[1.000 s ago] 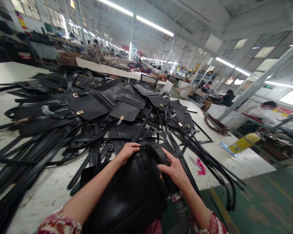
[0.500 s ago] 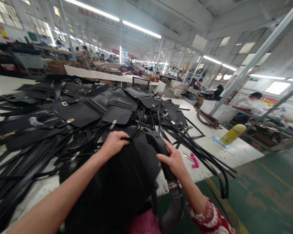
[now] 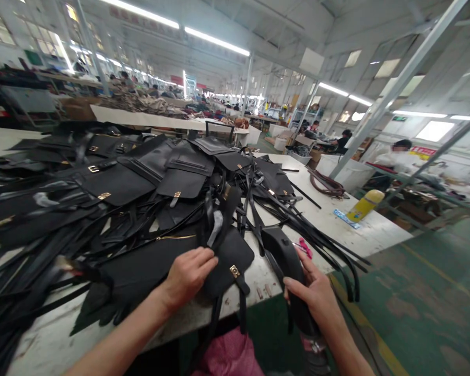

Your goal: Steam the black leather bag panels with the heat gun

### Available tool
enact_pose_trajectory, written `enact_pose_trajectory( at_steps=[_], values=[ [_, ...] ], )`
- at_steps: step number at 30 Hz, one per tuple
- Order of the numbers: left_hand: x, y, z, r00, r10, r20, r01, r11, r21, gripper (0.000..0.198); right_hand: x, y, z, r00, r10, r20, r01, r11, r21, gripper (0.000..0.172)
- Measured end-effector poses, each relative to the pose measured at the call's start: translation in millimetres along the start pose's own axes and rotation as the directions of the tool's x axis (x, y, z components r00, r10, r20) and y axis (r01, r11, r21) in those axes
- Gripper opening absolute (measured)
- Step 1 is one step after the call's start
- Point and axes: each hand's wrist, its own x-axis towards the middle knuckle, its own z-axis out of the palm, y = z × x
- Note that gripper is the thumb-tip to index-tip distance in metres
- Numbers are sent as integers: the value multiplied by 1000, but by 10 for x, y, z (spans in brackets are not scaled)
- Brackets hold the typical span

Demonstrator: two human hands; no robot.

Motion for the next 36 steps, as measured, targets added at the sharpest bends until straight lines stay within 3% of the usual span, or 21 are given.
enact_pose_trajectory(
  at_steps=[2, 5, 8, 11, 16, 20, 23, 25, 28, 31, 34, 36],
  values=[
    [-360, 159, 291, 994, -105, 36, 106, 994, -24, 22, -59, 133, 16, 998, 50, 22, -50, 999, -6, 80],
    [-709, 337, 473, 976, -208, 66, 211, 977, -41, 19, -122, 271, 65, 994, 98, 49, -96, 995, -28, 77],
    [-870, 437, 476, 960, -273, 65, 276, 960, -43, 16, -156, 314, 128, 989, 129, 75, -125, 991, -56, 73],
    [-995, 517, 427, 947, -316, 53, 319, 946, -56, 25, -183, 310, 181, 988, 129, 91, -119, 987, -105, 73],
    [-1222, 665, 348, 905, -424, -37, 419, 903, -99, 31, -262, 230, 282, 984, 34, 174, 24, 947, -321, 69],
    [-1288, 741, 372, 892, -451, 27, 452, 891, -33, 41, -280, 73, 450, 912, 98, 398, 127, 855, -503, 71],
    [-1299, 778, 433, 873, -486, 47, 487, 873, -25, 42, -239, -66, 627, 838, 125, 531, 276, 742, -611, 70],
    [-1300, 800, 455, 836, -549, 19, 548, 832, -83, 38, -199, -136, 755, 777, 157, 609, 373, 664, -648, 68],
    [-1283, 819, 438, 736, -676, -30, 661, 727, -185, 34, -117, -162, 928, 720, 212, 661, 449, 583, -677, 68],
    [-1259, 818, 407, 681, -732, -41, 706, 670, -232, 33, -6, -130, 1024, 775, 140, 616, 428, 601, -675, 69],
    [-1256, 822, 411, 687, -726, -27, 700, 671, -244, 31, 75, -131, 986, 880, -9, 475, 362, 662, -657, 68],
    [-1261, 834, 429, 686, -728, -18, 702, 667, -250, 30, 66, -156, 892, 891, -11, 455, 339, 682, -648, 68]
  ],
)
